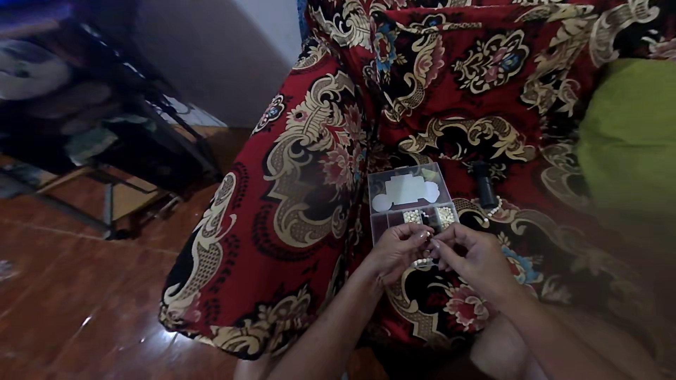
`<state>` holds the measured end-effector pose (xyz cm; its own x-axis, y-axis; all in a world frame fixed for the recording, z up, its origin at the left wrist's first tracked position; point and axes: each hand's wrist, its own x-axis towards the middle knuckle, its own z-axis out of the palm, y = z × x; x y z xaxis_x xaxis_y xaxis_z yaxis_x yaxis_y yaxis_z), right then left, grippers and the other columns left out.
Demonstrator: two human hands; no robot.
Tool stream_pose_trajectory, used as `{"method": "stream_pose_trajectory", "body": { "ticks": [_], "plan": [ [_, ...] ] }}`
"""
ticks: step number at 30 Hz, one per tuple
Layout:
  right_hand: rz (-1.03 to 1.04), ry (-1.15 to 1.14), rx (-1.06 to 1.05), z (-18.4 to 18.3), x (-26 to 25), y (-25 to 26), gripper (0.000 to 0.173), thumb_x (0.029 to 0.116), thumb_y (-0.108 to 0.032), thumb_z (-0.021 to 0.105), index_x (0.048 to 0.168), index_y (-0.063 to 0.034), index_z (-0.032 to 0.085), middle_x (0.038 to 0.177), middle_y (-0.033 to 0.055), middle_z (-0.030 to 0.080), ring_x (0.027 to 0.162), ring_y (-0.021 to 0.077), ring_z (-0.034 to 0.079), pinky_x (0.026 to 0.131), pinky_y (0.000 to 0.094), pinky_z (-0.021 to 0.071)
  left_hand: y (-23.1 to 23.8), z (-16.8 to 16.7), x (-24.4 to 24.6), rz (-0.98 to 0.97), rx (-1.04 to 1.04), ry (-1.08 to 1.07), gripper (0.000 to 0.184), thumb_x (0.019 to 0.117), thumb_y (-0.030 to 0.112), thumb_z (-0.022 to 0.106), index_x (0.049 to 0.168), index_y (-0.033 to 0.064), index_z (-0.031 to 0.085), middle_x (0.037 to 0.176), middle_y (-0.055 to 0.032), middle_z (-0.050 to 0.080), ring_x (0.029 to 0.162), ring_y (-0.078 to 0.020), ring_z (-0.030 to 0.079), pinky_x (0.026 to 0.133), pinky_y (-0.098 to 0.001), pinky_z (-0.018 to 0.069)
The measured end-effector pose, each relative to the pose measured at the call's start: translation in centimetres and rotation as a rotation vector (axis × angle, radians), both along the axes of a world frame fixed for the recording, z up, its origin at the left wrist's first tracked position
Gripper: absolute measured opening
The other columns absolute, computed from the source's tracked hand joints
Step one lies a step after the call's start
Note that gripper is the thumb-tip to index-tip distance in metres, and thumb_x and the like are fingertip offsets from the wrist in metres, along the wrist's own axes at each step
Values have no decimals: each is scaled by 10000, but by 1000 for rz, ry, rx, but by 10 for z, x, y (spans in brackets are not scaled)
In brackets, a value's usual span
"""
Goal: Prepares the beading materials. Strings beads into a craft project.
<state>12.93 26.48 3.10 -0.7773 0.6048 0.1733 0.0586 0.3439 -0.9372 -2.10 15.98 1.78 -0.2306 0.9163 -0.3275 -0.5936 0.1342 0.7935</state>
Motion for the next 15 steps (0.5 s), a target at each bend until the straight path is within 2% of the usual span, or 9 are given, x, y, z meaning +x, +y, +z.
{"method": "stream_pose_trajectory", "body": {
  "ticks": [15],
  "plan": [
    [16,-17,-74,4,1,0,65,920,-118,671,918,-60,698,718,-36,716,559,13,662,528,169,574,-1,2,-4,-23,22,111,166,998,-22,540,1031,48,686,908,10,715,815,-96,695,813,-297,593]
  ]
}}
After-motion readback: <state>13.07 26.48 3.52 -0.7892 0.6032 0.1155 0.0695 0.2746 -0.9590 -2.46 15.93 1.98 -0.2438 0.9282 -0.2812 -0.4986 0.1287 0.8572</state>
